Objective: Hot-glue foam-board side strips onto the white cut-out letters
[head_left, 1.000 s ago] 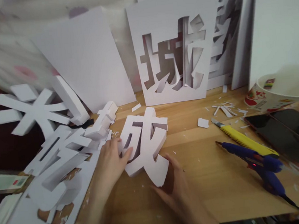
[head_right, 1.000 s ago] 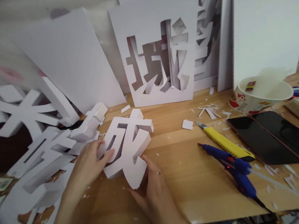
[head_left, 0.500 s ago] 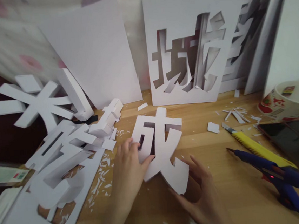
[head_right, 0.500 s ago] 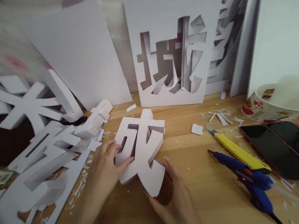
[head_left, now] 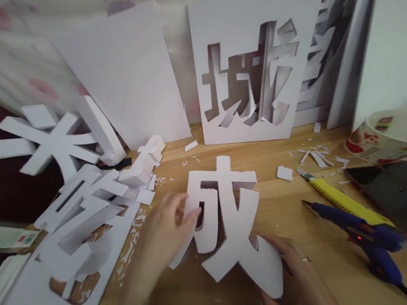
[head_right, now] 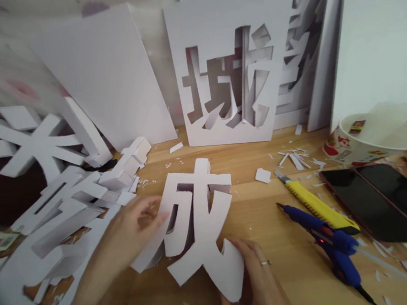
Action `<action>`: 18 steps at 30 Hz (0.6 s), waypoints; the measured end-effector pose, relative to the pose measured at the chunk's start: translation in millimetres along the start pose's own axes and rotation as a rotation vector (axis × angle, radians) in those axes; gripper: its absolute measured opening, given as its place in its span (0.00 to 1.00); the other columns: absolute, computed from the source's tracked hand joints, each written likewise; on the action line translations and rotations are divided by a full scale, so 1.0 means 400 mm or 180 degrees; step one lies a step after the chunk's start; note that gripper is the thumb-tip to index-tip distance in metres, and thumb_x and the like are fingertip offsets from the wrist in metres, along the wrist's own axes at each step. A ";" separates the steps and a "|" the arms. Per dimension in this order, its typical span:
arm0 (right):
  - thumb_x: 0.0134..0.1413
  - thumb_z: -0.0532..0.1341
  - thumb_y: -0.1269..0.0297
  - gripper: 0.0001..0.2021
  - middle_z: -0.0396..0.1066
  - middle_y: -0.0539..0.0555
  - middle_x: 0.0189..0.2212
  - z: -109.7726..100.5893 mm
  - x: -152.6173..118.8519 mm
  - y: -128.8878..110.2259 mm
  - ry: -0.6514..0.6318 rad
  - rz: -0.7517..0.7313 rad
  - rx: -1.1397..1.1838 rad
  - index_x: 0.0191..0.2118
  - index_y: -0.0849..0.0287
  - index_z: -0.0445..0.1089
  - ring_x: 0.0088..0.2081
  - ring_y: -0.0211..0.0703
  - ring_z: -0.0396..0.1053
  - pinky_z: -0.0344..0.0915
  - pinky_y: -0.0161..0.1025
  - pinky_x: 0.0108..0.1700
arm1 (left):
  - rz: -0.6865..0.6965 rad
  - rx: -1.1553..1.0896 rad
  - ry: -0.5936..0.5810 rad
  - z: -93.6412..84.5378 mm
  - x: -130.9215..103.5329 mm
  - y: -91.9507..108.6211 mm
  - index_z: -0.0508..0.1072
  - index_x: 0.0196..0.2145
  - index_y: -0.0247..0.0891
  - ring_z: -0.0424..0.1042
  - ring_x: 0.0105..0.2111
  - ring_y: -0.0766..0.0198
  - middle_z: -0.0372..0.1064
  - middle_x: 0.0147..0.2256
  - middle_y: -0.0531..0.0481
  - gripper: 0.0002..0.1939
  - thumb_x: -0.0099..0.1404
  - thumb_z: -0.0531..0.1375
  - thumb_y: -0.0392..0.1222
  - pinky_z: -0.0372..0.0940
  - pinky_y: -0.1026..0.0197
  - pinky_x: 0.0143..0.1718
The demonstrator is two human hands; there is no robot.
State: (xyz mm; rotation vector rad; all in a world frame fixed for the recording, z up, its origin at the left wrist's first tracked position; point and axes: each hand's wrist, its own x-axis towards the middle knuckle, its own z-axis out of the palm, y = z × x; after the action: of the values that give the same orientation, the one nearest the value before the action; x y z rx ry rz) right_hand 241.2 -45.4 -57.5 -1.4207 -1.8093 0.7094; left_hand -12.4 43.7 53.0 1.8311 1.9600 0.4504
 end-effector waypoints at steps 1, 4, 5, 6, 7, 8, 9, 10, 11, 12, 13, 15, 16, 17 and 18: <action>0.49 0.60 0.65 0.29 0.67 0.61 0.51 -0.004 0.001 -0.002 -0.0036 -0.0002 -0.0031 0.59 0.54 0.60 0.51 0.56 0.70 0.71 0.50 0.50 | -0.0005 0.0091 0.0123 -0.015 0.037 -0.008 0.71 0.53 0.40 0.72 0.51 0.49 0.72 0.53 0.42 0.24 0.66 0.55 0.56 0.66 0.44 0.54; 0.47 0.60 0.66 0.30 0.66 0.61 0.52 -0.009 0.003 -0.023 -0.0113 0.0080 -0.0006 0.59 0.55 0.58 0.51 0.56 0.70 0.71 0.49 0.49 | 0.0425 -0.0163 -0.0194 -0.024 0.155 -0.034 0.62 0.63 0.41 0.59 0.64 0.49 0.60 0.64 0.42 0.32 0.67 0.53 0.59 0.55 0.45 0.63; 0.47 0.59 0.67 0.30 0.66 0.62 0.52 -0.011 0.003 -0.031 -0.0144 0.0147 0.0013 0.59 0.55 0.58 0.51 0.55 0.70 0.71 0.49 0.49 | 0.0505 -0.0405 -0.0420 -0.016 0.188 -0.040 0.65 0.61 0.43 0.60 0.64 0.51 0.62 0.63 0.43 0.30 0.68 0.51 0.60 0.56 0.47 0.63; 0.47 0.59 0.68 0.31 0.66 0.62 0.52 -0.013 0.003 -0.039 -0.0172 0.0198 0.0017 0.59 0.55 0.57 0.51 0.55 0.70 0.71 0.48 0.49 | 0.0553 -0.0475 -0.0546 -0.006 0.215 -0.045 0.69 0.56 0.43 0.64 0.61 0.52 0.67 0.60 0.45 0.28 0.68 0.50 0.61 0.58 0.50 0.61; 0.47 0.59 0.69 0.31 0.66 0.61 0.53 -0.015 0.003 -0.046 -0.0200 0.0234 -0.0006 0.59 0.54 0.57 0.52 0.55 0.70 0.72 0.48 0.49 | 0.0567 -0.0555 -0.0629 0.006 0.233 -0.048 0.72 0.52 0.43 0.68 0.58 0.53 0.70 0.57 0.45 0.27 0.69 0.48 0.62 0.61 0.52 0.59; 0.47 0.60 0.69 0.31 0.66 0.61 0.53 -0.018 0.003 -0.052 -0.0218 0.0230 -0.0053 0.59 0.54 0.56 0.52 0.54 0.71 0.72 0.48 0.49 | 0.0546 -0.0602 -0.0653 0.017 0.245 -0.050 0.74 0.48 0.42 0.71 0.55 0.53 0.73 0.53 0.46 0.27 0.69 0.47 0.63 0.64 0.53 0.56; 0.47 0.61 0.68 0.31 0.67 0.61 0.53 -0.021 0.003 -0.056 -0.0221 0.0194 -0.0116 0.59 0.54 0.56 0.52 0.54 0.71 0.72 0.47 0.49 | 0.0510 -0.0629 -0.0639 0.027 0.250 -0.051 0.74 0.46 0.42 0.72 0.52 0.53 0.74 0.51 0.46 0.28 0.69 0.46 0.63 0.66 0.54 0.53; 0.48 0.62 0.68 0.31 0.67 0.61 0.53 -0.023 0.003 -0.059 -0.0215 0.0165 -0.0181 0.59 0.54 0.56 0.52 0.54 0.71 0.72 0.47 0.50 | 0.0465 -0.0673 -0.0615 0.034 0.250 -0.052 0.74 0.46 0.42 0.73 0.51 0.53 0.74 0.51 0.46 0.28 0.69 0.45 0.64 0.67 0.55 0.50; 0.48 0.63 0.67 0.31 0.68 0.61 0.53 -0.025 0.003 -0.061 -0.0206 0.0152 -0.0232 0.59 0.54 0.56 0.51 0.54 0.72 0.73 0.47 0.49 | 0.0418 -0.0723 -0.0600 0.039 0.247 -0.053 0.74 0.47 0.42 0.73 0.51 0.53 0.74 0.51 0.46 0.28 0.69 0.45 0.64 0.68 0.55 0.49; 0.48 0.63 0.66 0.31 0.68 0.61 0.53 -0.027 0.004 -0.064 -0.0188 0.0164 -0.0261 0.58 0.54 0.56 0.51 0.54 0.73 0.74 0.46 0.48 | 0.0377 -0.0774 -0.0598 0.041 0.242 -0.055 0.73 0.48 0.42 0.73 0.51 0.53 0.73 0.52 0.46 0.28 0.69 0.46 0.64 0.68 0.56 0.48; 0.47 0.64 0.66 0.30 0.69 0.61 0.52 -0.028 0.004 -0.066 -0.0179 0.0196 -0.0271 0.58 0.54 0.57 0.50 0.53 0.73 0.74 0.45 0.46 | 0.0344 -0.0821 -0.0603 0.040 0.237 -0.057 0.73 0.48 0.42 0.72 0.52 0.54 0.73 0.53 0.46 0.28 0.69 0.46 0.64 0.68 0.56 0.48; 0.45 0.64 0.67 0.30 0.70 0.60 0.50 -0.029 0.007 -0.071 -0.0209 0.0268 -0.0237 0.56 0.55 0.59 0.48 0.53 0.74 0.75 0.45 0.45 | 0.0292 -0.0912 -0.0645 0.035 0.228 -0.060 0.72 0.50 0.42 0.71 0.54 0.54 0.71 0.55 0.45 0.27 0.69 0.47 0.64 0.68 0.57 0.49; 0.45 0.64 0.67 0.30 0.70 0.60 0.51 -0.030 0.009 -0.073 -0.0240 0.0298 -0.0199 0.56 0.55 0.59 0.49 0.54 0.74 0.75 0.46 0.45 | 0.0266 -0.0979 -0.0678 0.030 0.223 -0.060 0.72 0.50 0.42 0.71 0.53 0.55 0.71 0.55 0.45 0.27 0.68 0.48 0.63 0.69 0.56 0.49; 0.44 0.64 0.68 0.31 0.70 0.60 0.51 -0.030 0.011 -0.074 -0.0275 0.0322 -0.0150 0.57 0.55 0.59 0.49 0.54 0.73 0.74 0.47 0.47 | 0.0249 -0.1065 -0.0693 0.024 0.219 -0.058 0.71 0.51 0.42 0.71 0.53 0.55 0.71 0.55 0.44 0.26 0.68 0.51 0.62 0.69 0.55 0.50; 0.43 0.64 0.69 0.32 0.69 0.60 0.52 -0.031 0.013 -0.075 -0.0322 0.0344 -0.0091 0.57 0.55 0.58 0.51 0.55 0.72 0.73 0.48 0.49 | 0.0253 -0.1161 -0.0683 0.017 0.214 -0.053 0.71 0.52 0.41 0.71 0.53 0.55 0.71 0.55 0.44 0.26 0.66 0.53 0.61 0.68 0.55 0.50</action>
State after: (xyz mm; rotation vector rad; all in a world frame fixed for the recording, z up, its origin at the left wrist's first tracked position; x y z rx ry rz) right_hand 233.2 -47.7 -25.8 -1.5354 -1.8366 0.8271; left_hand -31.2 126.7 29.3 1.6510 1.5509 0.5685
